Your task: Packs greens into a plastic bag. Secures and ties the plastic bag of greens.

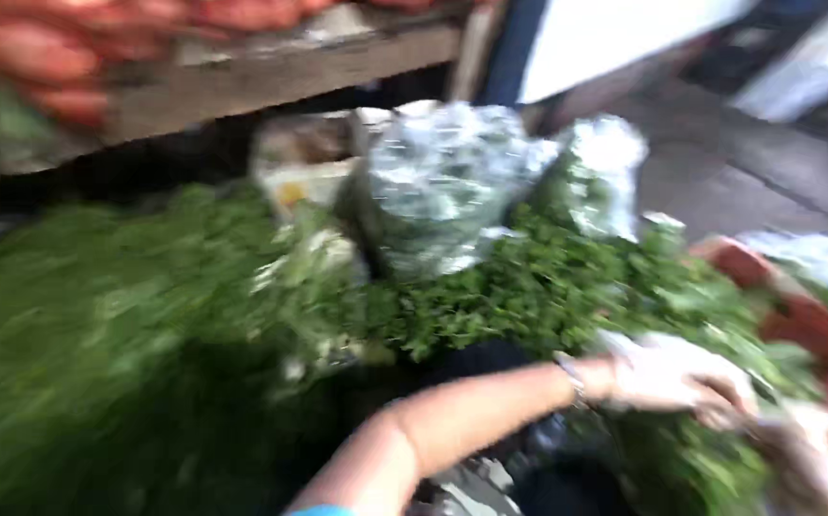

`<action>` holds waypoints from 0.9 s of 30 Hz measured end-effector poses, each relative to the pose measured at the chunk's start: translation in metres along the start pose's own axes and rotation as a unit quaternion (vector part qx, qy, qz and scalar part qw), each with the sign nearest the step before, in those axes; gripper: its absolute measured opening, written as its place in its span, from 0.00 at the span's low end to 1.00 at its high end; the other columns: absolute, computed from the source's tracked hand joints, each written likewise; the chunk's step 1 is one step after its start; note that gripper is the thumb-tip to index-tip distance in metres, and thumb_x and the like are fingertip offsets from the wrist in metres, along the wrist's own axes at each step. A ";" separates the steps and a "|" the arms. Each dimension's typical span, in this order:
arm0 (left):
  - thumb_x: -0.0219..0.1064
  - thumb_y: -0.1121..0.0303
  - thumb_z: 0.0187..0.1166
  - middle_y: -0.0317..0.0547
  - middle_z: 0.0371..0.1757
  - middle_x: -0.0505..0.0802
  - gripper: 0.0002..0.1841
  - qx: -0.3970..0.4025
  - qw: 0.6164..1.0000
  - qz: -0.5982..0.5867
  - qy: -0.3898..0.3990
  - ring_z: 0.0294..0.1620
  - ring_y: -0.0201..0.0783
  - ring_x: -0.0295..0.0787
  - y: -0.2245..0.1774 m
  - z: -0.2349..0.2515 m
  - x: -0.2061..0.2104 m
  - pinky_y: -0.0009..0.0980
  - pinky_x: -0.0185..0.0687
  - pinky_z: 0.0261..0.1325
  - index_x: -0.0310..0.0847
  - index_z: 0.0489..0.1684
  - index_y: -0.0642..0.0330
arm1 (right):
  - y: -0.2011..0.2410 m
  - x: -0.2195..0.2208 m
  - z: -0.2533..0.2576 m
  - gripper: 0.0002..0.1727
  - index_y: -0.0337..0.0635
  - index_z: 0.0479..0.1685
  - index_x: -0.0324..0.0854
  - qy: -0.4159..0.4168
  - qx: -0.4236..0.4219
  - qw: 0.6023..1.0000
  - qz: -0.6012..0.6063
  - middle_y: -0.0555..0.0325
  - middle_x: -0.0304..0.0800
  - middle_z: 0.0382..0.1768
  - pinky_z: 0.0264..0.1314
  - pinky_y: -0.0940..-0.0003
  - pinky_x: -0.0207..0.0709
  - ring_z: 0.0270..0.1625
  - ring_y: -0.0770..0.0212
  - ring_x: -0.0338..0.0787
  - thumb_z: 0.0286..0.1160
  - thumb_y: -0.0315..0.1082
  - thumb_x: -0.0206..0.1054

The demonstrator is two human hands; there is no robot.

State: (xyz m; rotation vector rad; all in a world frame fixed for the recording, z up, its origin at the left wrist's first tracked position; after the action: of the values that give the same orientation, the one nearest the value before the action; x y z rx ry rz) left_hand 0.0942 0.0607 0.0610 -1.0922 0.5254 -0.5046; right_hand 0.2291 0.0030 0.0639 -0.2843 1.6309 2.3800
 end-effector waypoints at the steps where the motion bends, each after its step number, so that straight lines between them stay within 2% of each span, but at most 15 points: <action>1: 0.68 0.79 0.77 0.56 0.39 0.93 0.10 -0.025 0.999 -0.016 0.025 0.35 0.35 0.89 -0.001 0.000 -0.001 0.30 0.86 0.44 0.86 0.50 0.77 | 0.004 0.000 0.003 0.05 0.53 0.48 0.81 -0.035 0.029 0.999 -0.008 0.79 0.91 0.42 0.49 0.69 0.90 0.43 0.74 0.92 0.83 0.39 0.62; 3: 0.66 0.76 0.80 0.55 0.42 0.91 0.20 -0.100 0.990 -0.052 0.087 0.36 0.32 0.87 0.013 0.006 0.004 0.29 0.85 0.46 0.74 0.69 0.76 | -0.007 -0.006 0.007 0.03 0.54 0.42 0.82 -0.075 0.081 0.994 0.023 0.77 0.92 0.35 0.44 0.72 0.90 0.37 0.74 0.91 0.78 0.37 0.65; 5: 0.65 0.77 0.78 0.47 0.38 0.90 0.25 -0.156 0.977 -0.092 0.112 0.33 0.27 0.86 0.024 0.010 0.013 0.25 0.85 0.44 0.69 0.75 0.72 | -0.013 -0.005 0.010 0.03 0.47 0.41 0.81 -0.090 0.099 0.991 0.031 0.71 0.91 0.33 0.43 0.71 0.88 0.35 0.73 0.90 0.76 0.31 0.63; 6: 0.66 0.78 0.77 0.44 0.36 0.90 0.24 -0.174 0.972 -0.104 0.117 0.33 0.26 0.85 0.026 0.012 0.018 0.24 0.84 0.44 0.71 0.73 0.71 | -0.012 -0.004 0.011 0.03 0.44 0.41 0.81 -0.089 0.094 0.992 0.012 0.69 0.89 0.33 0.43 0.72 0.87 0.36 0.73 0.89 0.76 0.30 0.63; 8: 0.66 0.78 0.79 0.41 0.36 0.89 0.13 -0.185 0.971 -0.096 0.119 0.33 0.24 0.84 0.023 0.014 0.024 0.23 0.83 0.45 0.79 0.59 0.71 | -0.005 -0.002 0.012 0.04 0.41 0.41 0.83 -0.084 0.060 0.994 -0.028 0.68 0.87 0.36 0.44 0.75 0.85 0.38 0.75 0.87 0.76 0.30 0.64; 11: 0.64 0.79 0.80 0.38 0.31 0.88 0.02 -0.167 0.975 -0.120 0.083 0.31 0.24 0.83 0.022 0.017 0.021 0.21 0.82 0.41 0.82 0.42 0.67 | -0.002 -0.011 0.008 0.09 0.40 0.49 0.85 -0.104 0.046 0.993 0.014 0.66 0.92 0.39 0.44 0.73 0.88 0.37 0.73 0.89 0.84 0.31 0.60; 12: 0.62 0.79 0.81 0.37 0.31 0.87 0.02 -0.163 0.974 -0.144 0.072 0.31 0.24 0.83 0.023 0.016 0.020 0.21 0.83 0.41 0.80 0.42 0.66 | -0.004 -0.015 0.005 0.11 0.39 0.57 0.83 -0.110 0.046 0.992 0.031 0.67 0.92 0.41 0.45 0.72 0.88 0.38 0.73 0.90 0.85 0.31 0.58; 13: 0.62 0.79 0.82 0.38 0.33 0.87 0.02 -0.162 0.972 -0.159 0.061 0.32 0.26 0.83 0.026 0.016 0.018 0.22 0.83 0.41 0.79 0.43 0.66 | -0.008 -0.016 0.002 0.15 0.39 0.63 0.81 -0.102 0.038 0.993 0.041 0.66 0.92 0.44 0.48 0.71 0.88 0.41 0.72 0.91 0.82 0.31 0.61; 14: 0.62 0.79 0.81 0.38 0.34 0.87 0.03 -0.156 0.973 -0.163 0.052 0.33 0.26 0.84 0.030 0.016 0.017 0.22 0.84 0.42 0.78 0.45 0.64 | -0.011 -0.015 0.000 0.18 0.39 0.65 0.80 -0.089 0.025 0.995 0.046 0.65 0.92 0.46 0.51 0.69 0.89 0.44 0.70 0.91 0.78 0.32 0.67; 16: 0.63 0.79 0.80 0.39 0.36 0.88 0.04 -0.144 0.976 -0.153 0.049 0.35 0.28 0.84 0.036 0.017 0.019 0.24 0.83 0.43 0.78 0.45 0.63 | -0.015 -0.007 -0.003 0.17 0.35 0.60 0.84 -0.081 0.001 0.996 0.036 0.59 0.93 0.50 0.54 0.68 0.89 0.48 0.68 0.92 0.72 0.30 0.73; 20: 0.65 0.77 0.78 0.36 0.36 0.89 0.03 -0.060 0.994 -0.079 0.040 0.36 0.25 0.86 0.034 0.016 0.018 0.24 0.85 0.45 0.77 0.41 0.61 | -0.010 -0.006 -0.002 0.03 0.36 0.41 0.87 -0.104 -0.064 0.991 -0.048 0.61 0.92 0.43 0.52 0.76 0.87 0.45 0.74 0.90 0.73 0.25 0.70; 22: 0.68 0.72 0.76 0.37 0.37 0.90 0.04 -0.014 0.999 0.038 0.031 0.40 0.26 0.86 0.027 0.013 0.011 0.28 0.82 0.50 0.81 0.39 0.62 | -0.009 -0.006 0.000 0.06 0.34 0.40 0.85 -0.109 -0.079 0.989 -0.067 0.59 0.91 0.44 0.52 0.76 0.85 0.46 0.74 0.89 0.77 0.27 0.65; 24: 0.69 0.69 0.75 0.37 0.37 0.91 0.05 0.004 0.994 0.106 0.017 0.42 0.27 0.87 0.024 0.010 0.005 0.33 0.81 0.54 0.84 0.37 0.61 | -0.014 -0.007 0.003 0.07 0.34 0.44 0.82 -0.121 -0.050 0.990 -0.046 0.60 0.92 0.45 0.42 0.78 0.87 0.39 0.77 0.90 0.82 0.29 0.60; 25: 0.69 0.70 0.75 0.37 0.37 0.91 0.04 -0.003 0.996 0.089 0.006 0.41 0.26 0.87 0.028 0.008 0.002 0.30 0.82 0.52 0.84 0.37 0.61 | -0.017 -0.005 0.004 0.07 0.34 0.46 0.80 -0.117 -0.034 0.992 -0.028 0.61 0.93 0.46 0.38 0.79 0.86 0.35 0.78 0.89 0.84 0.29 0.59; 27: 0.64 0.75 0.77 0.36 0.36 0.89 0.01 -0.062 0.997 -0.035 -0.027 0.38 0.26 0.86 0.048 0.005 -0.004 0.26 0.83 0.46 0.79 0.39 0.59 | -0.019 0.000 0.005 0.06 0.35 0.49 0.78 -0.108 -0.036 0.993 -0.011 0.61 0.92 0.48 0.37 0.79 0.85 0.35 0.78 0.88 0.85 0.29 0.58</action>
State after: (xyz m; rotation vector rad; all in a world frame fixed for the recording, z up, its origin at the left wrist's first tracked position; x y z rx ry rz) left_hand 0.0995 0.0845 0.0193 -1.2431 0.4772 -0.5067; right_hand 0.2346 0.0141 0.0487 -0.0537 1.4418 2.3627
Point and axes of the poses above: each hand's wrist, its own z-axis towards the middle knuckle, its own x-axis out of the palm, y = z × x, the point moved 9 cm from there along z, towards the middle knuckle
